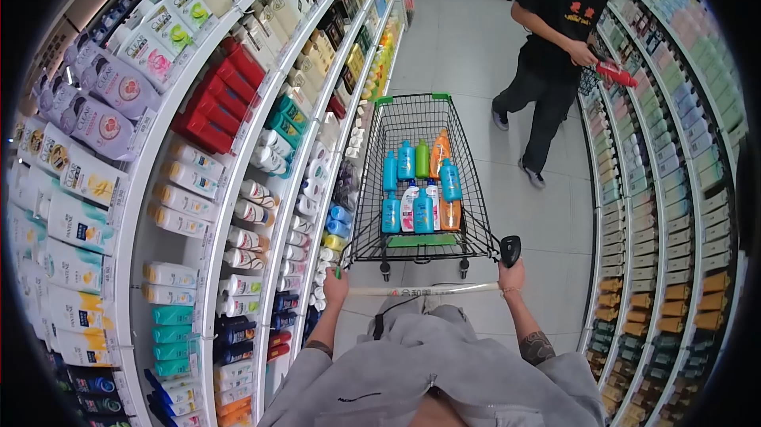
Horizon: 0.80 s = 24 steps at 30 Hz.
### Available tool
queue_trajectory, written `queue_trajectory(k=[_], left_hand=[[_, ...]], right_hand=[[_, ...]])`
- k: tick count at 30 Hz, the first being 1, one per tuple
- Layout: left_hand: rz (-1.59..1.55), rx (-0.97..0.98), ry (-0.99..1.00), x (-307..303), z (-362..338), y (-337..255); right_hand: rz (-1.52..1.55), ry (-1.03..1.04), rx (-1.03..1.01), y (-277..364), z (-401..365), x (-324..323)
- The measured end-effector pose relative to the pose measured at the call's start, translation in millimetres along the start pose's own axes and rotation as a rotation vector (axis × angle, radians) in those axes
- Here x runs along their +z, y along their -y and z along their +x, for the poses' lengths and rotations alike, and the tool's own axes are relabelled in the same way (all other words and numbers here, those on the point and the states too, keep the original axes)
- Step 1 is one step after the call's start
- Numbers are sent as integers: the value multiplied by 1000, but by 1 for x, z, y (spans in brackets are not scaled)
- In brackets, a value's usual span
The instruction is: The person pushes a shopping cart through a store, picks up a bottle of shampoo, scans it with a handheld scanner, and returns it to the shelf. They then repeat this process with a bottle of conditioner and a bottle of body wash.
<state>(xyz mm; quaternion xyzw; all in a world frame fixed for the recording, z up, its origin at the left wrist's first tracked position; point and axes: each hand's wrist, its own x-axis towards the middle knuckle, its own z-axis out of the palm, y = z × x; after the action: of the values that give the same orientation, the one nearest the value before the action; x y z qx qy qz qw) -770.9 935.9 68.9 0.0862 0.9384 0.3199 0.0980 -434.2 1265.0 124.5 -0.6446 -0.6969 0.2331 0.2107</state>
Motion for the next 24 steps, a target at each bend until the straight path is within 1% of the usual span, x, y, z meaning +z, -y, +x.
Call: queue_trajectory(k=[1, 2, 4, 6, 7, 8, 9, 10, 12, 14, 16, 17, 18, 20, 21, 22, 24], left_hand=[[-4, 46, -11, -4, 8, -15], [-5, 48, -7, 2, 21, -18], [-114, 47, 52, 20, 51, -20], [-103, 29, 92, 29, 77, -35], [-129, 42, 64, 34, 88, -42], [-157, 51, 40, 39, 100, -48], [-164, 56, 53, 40, 109, -59], [-175, 70, 34, 40, 117, -69], [-204, 92, -7, 42, 138, -91], [-188, 80, -1, 53, 163, -101], [-211, 41, 15, 55, 181, -118], [-245, 20, 22, 52, 187, -133], [-255, 8, 19, 57, 195, -135], [-145, 36, 70, 68, 223, -145], [-39, 94, -1, 57, 224, -172], [-45, 82, -3, 58, 233, -182], [-72, 87, 24, 66, 253, -194]], right_hand=[[2, 12, 15, 10, 9, 3], [6, 25, 32, 18, 19, 6], [22, 9, 21, 21, 40, 19], [7, -26, 15, 36, 60, 26], [1, -36, 22, 43, 69, 28], [-17, -3, 62, 53, 77, 29], [-32, 27, 101, 61, 87, 30], [-39, 13, 106, 67, 95, 33], [-74, -47, 67, 78, 111, 42], [-113, -56, 76, 84, 128, 53], [-59, -60, 42, 94, 146, 61], [-86, -41, 80, 106, 152, 60], [-95, -41, 67, 103, 161, 65], [-30, -92, -36, 102, 186, 83], [-1, -107, 20, 117, 192, 81], [-8, -102, 9, 128, 202, 80], [-132, -60, 114, 146, 217, 82]])
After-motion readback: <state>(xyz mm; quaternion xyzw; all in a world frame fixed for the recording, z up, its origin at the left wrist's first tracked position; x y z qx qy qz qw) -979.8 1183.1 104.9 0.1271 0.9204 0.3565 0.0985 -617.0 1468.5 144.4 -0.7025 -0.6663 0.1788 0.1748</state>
